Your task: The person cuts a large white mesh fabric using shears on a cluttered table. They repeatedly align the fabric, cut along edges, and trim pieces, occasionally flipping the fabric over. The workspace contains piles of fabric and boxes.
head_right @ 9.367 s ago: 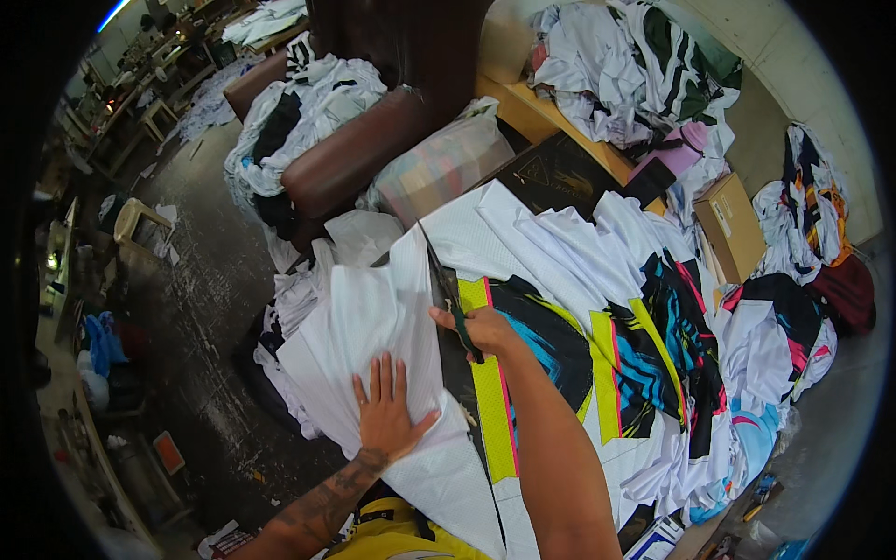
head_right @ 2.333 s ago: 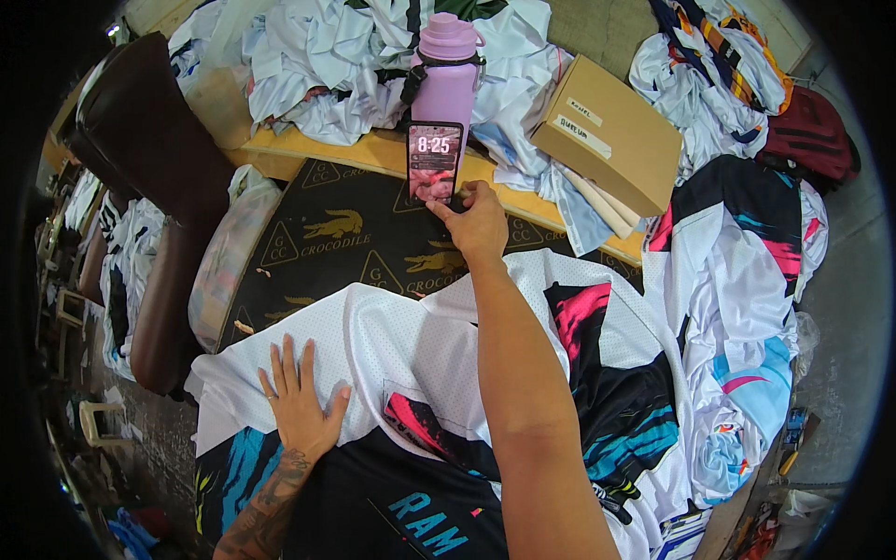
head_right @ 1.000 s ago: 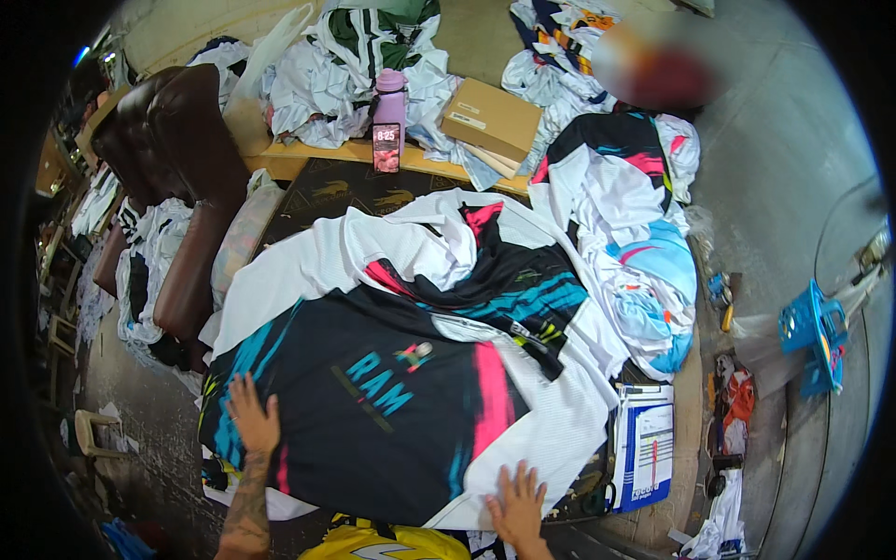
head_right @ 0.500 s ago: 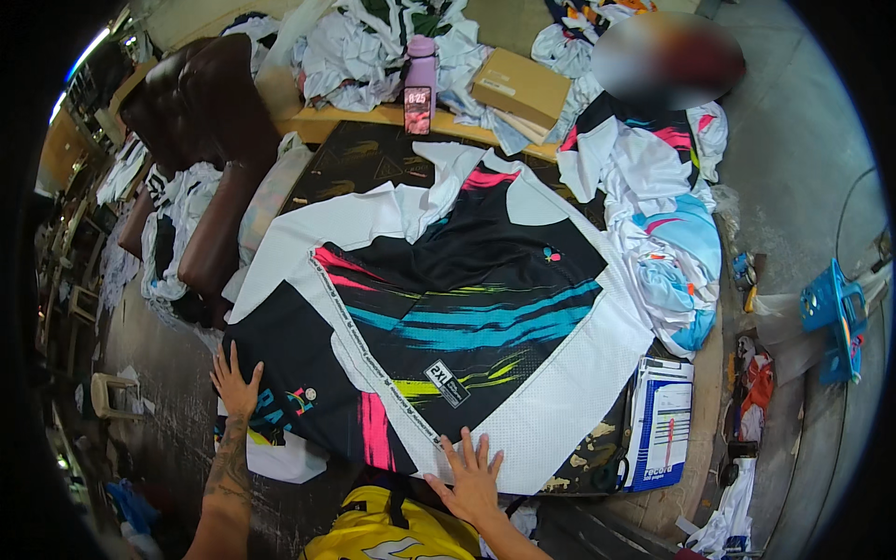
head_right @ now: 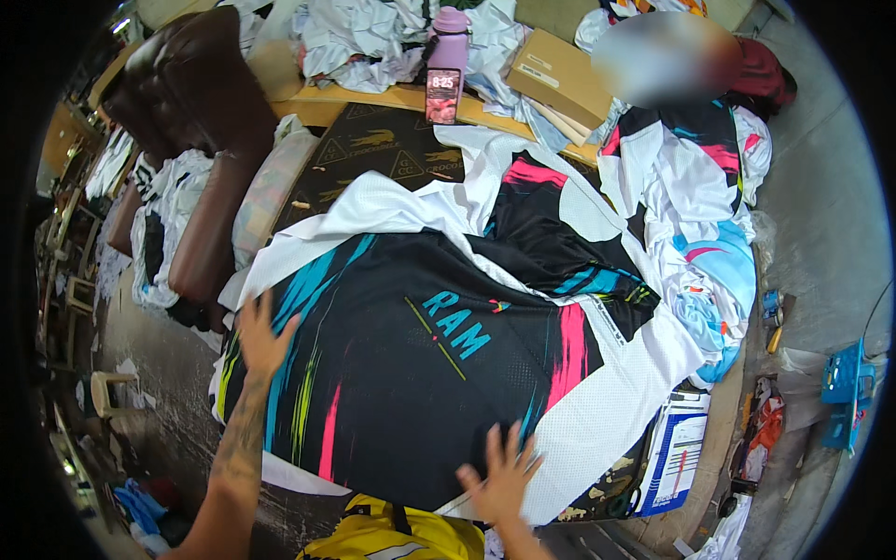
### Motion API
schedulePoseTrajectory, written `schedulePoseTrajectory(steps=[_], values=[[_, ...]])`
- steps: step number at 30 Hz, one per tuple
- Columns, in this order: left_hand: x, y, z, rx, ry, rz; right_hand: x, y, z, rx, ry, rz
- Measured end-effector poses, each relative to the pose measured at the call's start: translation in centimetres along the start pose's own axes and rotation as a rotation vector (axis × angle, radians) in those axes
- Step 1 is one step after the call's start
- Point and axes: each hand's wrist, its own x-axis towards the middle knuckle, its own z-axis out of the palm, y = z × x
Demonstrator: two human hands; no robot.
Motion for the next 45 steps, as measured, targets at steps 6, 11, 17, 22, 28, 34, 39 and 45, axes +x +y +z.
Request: schedulePoseTrajectory(steps=[6, 11, 17, 22, 28, 34, 39, 45], values=[[9.4, 6.9, 6.3, 0.07, 0.149, 0.134, 11.3, 10.8, -5.0, -0.228, 0.232, -0.086], [18.3, 10.2, 5.1, 0.018, -0.069, 0.402, 18.3, 9.1, -15.5, -0.269, 0.475, 0.014], [12.1, -1.3, 4.5, 0.134, -0.08, 0.176, 1.6, 0.1, 2.2, -0.043, 0.164, 0.145], [18.8, 8.5, 9.9, 0.145, 0.035, 0.067, 12.5, 11.8, -3.4, -0.272, 0.307, 0.017], [23.4, 16.0, 7.3, -0.076, -0.082, 0.301, 21.1, 13.6, -17.5, -0.188, 0.549, -0.101], [0.0, -3.7, 2.0, -0.056, 0.276, 0.102, 2.8, 8.3, -4.7, 0.001, 0.168, 0.012], [-29.3, -11.8, 2.9, -1.074, 0.599, -0.998, -1.5, 9.9, 0.0, -0.003, 0.196, 0.082], [-43.9, 4.4, 16.4, -2.256, -0.164, -1.556, -0.8, 10.3, 0.7, 0.009, 0.228, 0.071]])
